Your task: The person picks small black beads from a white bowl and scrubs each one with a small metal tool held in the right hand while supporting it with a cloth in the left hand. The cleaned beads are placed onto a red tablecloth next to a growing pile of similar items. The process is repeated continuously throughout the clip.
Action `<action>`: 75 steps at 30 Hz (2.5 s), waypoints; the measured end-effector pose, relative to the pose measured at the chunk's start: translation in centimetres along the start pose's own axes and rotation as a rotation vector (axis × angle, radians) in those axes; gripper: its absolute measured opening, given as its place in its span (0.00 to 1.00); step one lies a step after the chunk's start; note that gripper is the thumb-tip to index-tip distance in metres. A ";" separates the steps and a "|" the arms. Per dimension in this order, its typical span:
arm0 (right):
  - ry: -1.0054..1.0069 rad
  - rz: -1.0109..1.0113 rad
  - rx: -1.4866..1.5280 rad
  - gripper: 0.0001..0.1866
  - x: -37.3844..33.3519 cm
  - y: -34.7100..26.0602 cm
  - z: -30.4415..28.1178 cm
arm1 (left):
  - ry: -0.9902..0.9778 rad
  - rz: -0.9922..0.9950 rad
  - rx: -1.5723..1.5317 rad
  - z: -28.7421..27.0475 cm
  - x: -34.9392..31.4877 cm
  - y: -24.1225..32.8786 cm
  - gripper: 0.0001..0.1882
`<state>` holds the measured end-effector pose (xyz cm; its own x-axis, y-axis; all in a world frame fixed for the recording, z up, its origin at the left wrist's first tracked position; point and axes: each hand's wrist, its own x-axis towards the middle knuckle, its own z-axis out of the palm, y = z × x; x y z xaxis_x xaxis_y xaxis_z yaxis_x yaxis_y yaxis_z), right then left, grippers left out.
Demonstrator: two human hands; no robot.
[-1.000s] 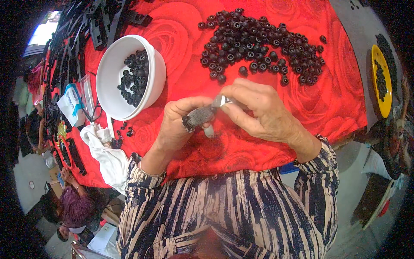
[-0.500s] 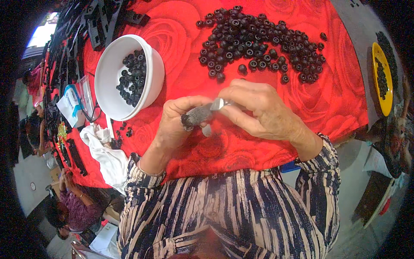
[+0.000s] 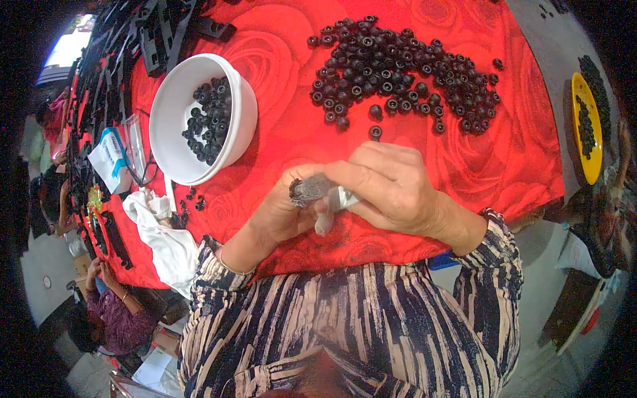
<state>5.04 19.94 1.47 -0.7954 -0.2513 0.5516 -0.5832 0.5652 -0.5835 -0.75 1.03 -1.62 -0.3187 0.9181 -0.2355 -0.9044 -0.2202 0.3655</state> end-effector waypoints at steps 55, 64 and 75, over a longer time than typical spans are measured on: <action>-0.016 0.349 0.151 0.10 0.0 0.1 0.2 | 0.282 0.340 0.475 0.7 -0.3 0.4 0.12; -0.040 0.363 0.128 0.09 0.4 -0.1 -0.2 | 0.277 0.354 0.510 0.8 -0.4 0.4 0.13; -0.085 0.302 0.150 0.09 0.3 0.4 -0.1 | 0.298 0.318 0.581 0.9 -0.6 0.7 0.12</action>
<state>4.56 20.22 1.48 -0.9429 -0.1585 0.2930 -0.3324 0.5041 -0.7971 -0.94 0.66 -0.40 -0.6795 0.6921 -0.2436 -0.4852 -0.1749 0.8567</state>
